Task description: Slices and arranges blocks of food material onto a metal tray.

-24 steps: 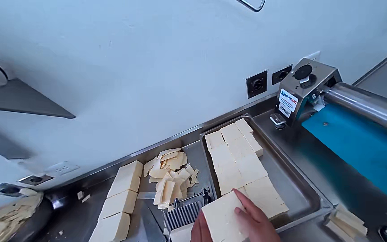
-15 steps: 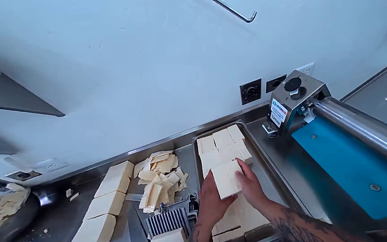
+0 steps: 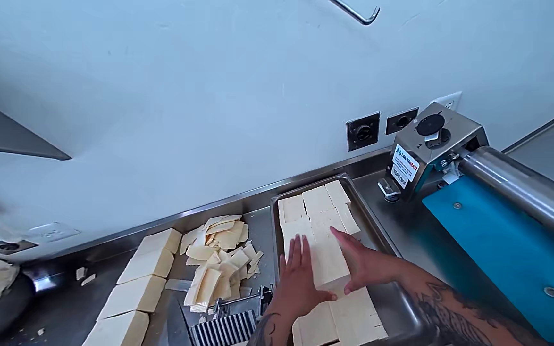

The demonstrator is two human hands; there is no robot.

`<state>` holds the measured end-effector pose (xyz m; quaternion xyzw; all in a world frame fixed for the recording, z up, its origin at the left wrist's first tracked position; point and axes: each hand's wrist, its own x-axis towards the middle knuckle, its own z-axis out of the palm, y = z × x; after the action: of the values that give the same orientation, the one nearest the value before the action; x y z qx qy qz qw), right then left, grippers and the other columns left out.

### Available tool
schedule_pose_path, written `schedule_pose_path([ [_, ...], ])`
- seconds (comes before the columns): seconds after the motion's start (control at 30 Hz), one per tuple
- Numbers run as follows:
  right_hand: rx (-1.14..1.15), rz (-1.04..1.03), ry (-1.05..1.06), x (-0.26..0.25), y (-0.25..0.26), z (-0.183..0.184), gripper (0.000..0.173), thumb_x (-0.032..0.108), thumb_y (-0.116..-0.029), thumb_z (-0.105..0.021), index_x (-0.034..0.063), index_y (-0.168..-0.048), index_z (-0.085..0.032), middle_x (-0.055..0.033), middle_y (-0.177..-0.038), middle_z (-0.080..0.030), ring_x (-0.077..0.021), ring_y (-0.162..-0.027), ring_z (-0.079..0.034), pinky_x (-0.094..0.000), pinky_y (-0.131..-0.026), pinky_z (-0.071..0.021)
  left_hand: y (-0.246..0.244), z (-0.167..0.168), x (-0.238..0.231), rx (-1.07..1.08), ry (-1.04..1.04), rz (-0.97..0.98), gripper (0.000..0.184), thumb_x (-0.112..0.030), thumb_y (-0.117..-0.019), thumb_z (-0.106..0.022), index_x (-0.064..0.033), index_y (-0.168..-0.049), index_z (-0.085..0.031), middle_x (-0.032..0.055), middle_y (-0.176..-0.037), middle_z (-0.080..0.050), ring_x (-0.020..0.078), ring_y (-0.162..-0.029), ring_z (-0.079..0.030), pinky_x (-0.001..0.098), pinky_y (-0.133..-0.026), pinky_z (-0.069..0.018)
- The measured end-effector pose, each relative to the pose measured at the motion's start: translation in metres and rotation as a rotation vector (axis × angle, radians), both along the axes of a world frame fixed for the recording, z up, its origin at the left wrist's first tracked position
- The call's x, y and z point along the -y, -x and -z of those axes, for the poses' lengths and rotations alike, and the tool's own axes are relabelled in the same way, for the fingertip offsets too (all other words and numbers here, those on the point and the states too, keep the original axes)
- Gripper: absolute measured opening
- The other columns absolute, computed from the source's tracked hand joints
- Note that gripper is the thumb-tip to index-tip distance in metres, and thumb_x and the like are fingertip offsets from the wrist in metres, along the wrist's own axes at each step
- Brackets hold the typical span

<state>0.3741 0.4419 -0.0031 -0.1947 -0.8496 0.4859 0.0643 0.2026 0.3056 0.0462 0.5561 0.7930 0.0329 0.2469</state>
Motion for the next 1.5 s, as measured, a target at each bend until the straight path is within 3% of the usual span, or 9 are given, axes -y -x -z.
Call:
schedule_pose_path([
  [0.13, 0.043, -0.085, -0.121, -0.007, 0.021, 0.003, 0.127, 0.014, -0.0718, -0.093, 0.0217, -0.167, -0.010, -0.0195, -0.164, -0.026, -0.0365, -0.148, -0.035, -0.0538, -0.115, -0.0390, -0.003, 0.007, -0.025, -0.011, 0.054, 0.196, 0.118, -0.050, -0.0870, -0.074, -0.0021, -0.163, 0.002, 0.0159, -0.171, 0.003, 0.0265, -0.158, 0.009, 0.0585, -0.123, 0.0124],
  [0.27, 0.035, -0.100, -0.157, -0.009, 0.026, 0.004, 0.127, 0.014, -0.0705, -0.093, 0.0235, -0.167, -0.010, -0.0205, -0.152, -0.039, -0.0353, -0.136, -0.047, -0.0511, -0.109, -0.0451, 0.008, 0.010, -0.031, 0.135, 0.004, 0.157, 0.105, -0.032, -0.0831, -0.082, -0.0009, -0.161, -0.018, 0.0189, -0.166, -0.023, 0.0308, -0.155, -0.019, 0.0485, -0.127, -0.0115],
  [0.43, -0.048, 0.081, -0.211, 0.009, 0.017, 0.020, 0.120, 0.018, -0.0691, -0.093, 0.0192, -0.165, -0.020, -0.0194, -0.155, -0.038, -0.0331, -0.140, -0.044, -0.0446, -0.112, -0.0449, 0.009, 0.007, -0.035, 0.123, 0.002, 0.155, 0.101, -0.029, -0.0792, -0.086, -0.0015, -0.157, -0.028, 0.0203, -0.162, -0.029, 0.0344, -0.151, -0.026, 0.0443, -0.122, -0.0276],
  [0.63, -0.063, 0.050, -0.172, 0.004, 0.017, 0.025, 0.121, 0.016, -0.0691, -0.093, 0.0150, -0.165, -0.019, -0.0188, -0.156, -0.037, -0.0303, -0.139, -0.046, -0.0437, -0.111, -0.0455, 0.011, 0.010, -0.035, 0.148, -0.011, 0.139, 0.105, -0.030, -0.0780, -0.087, -0.0016, -0.158, -0.026, 0.0199, -0.162, -0.029, 0.0333, -0.152, -0.025, 0.0442, -0.123, -0.0249],
  [0.77, -0.058, -0.025, -0.163, -0.006, 0.022, 0.021, 0.124, 0.018, -0.0672, -0.095, 0.0151, -0.165, -0.019, -0.0186, -0.156, -0.037, -0.0319, -0.141, -0.044, -0.0464, -0.112, -0.0441, 0.017, 0.011, -0.030, 0.267, -0.069, 0.109, 0.131, -0.033, -0.0742, -0.092, -0.0119, -0.164, 0.001, 0.0161, -0.163, -0.029, 0.0297, -0.151, -0.030, 0.0441, -0.122, -0.0299],
  [0.9, 0.011, -0.086, -0.179, -0.009, 0.025, 0.012, 0.127, 0.020, -0.0721, -0.093, 0.0179, -0.166, -0.008, -0.0167, -0.163, -0.030, -0.0318, -0.146, -0.038, -0.0471, -0.116, -0.0400, 0.021, 0.011, -0.030, 0.265, -0.028, 0.139, 0.138, -0.029, -0.0742, -0.092, -0.0146, -0.163, 0.012, 0.0152, -0.167, -0.021, 0.0277, -0.153, -0.027, 0.0431, -0.122, -0.0294],
  [1.07, -0.055, -0.040, -0.207, -0.007, 0.019, 0.015, 0.119, 0.020, -0.0700, -0.093, 0.0155, -0.164, -0.021, -0.0174, -0.157, -0.039, -0.0340, -0.142, -0.042, -0.0496, -0.115, -0.0406, 0.022, 0.015, -0.028, 0.258, -0.063, 0.130, 0.134, -0.030, -0.0739, -0.092, -0.0135, -0.163, 0.007, 0.0151, -0.166, -0.025, 0.0287, -0.152, -0.028, 0.0447, -0.123, -0.0292],
  [1.23, -0.098, 0.219, -0.256, -0.045, -0.005, -0.006, 0.111, 0.015, -0.0697, -0.094, 0.0120, -0.161, -0.031, -0.0183, -0.156, -0.042, -0.0332, -0.140, -0.048, -0.0526, -0.110, -0.0464, 0.014, -0.007, -0.008, 0.185, -0.061, 0.119, 0.132, -0.044, -0.0763, -0.088, -0.0093, -0.164, 0.004, 0.0176, -0.170, -0.007, 0.0324, -0.158, -0.007, 0.0540, -0.127, -0.0032],
  [1.5, 0.118, 0.205, -0.392, -0.127, -0.007, -0.005, 0.109, 0.019, -0.0676, -0.097, 0.0068, -0.158, -0.037, -0.0211, -0.156, -0.039, -0.0363, -0.139, -0.047, -0.0528, -0.111, -0.0450, 0.005, -0.039, 0.081, 0.183, -0.427, 0.225, 0.116, -0.044, -0.0756, -0.086, 0.0076, -0.158, -0.023, 0.0288, -0.162, -0.029, 0.0432, -0.151, -0.027, 0.0662, -0.121, -0.0178],
])
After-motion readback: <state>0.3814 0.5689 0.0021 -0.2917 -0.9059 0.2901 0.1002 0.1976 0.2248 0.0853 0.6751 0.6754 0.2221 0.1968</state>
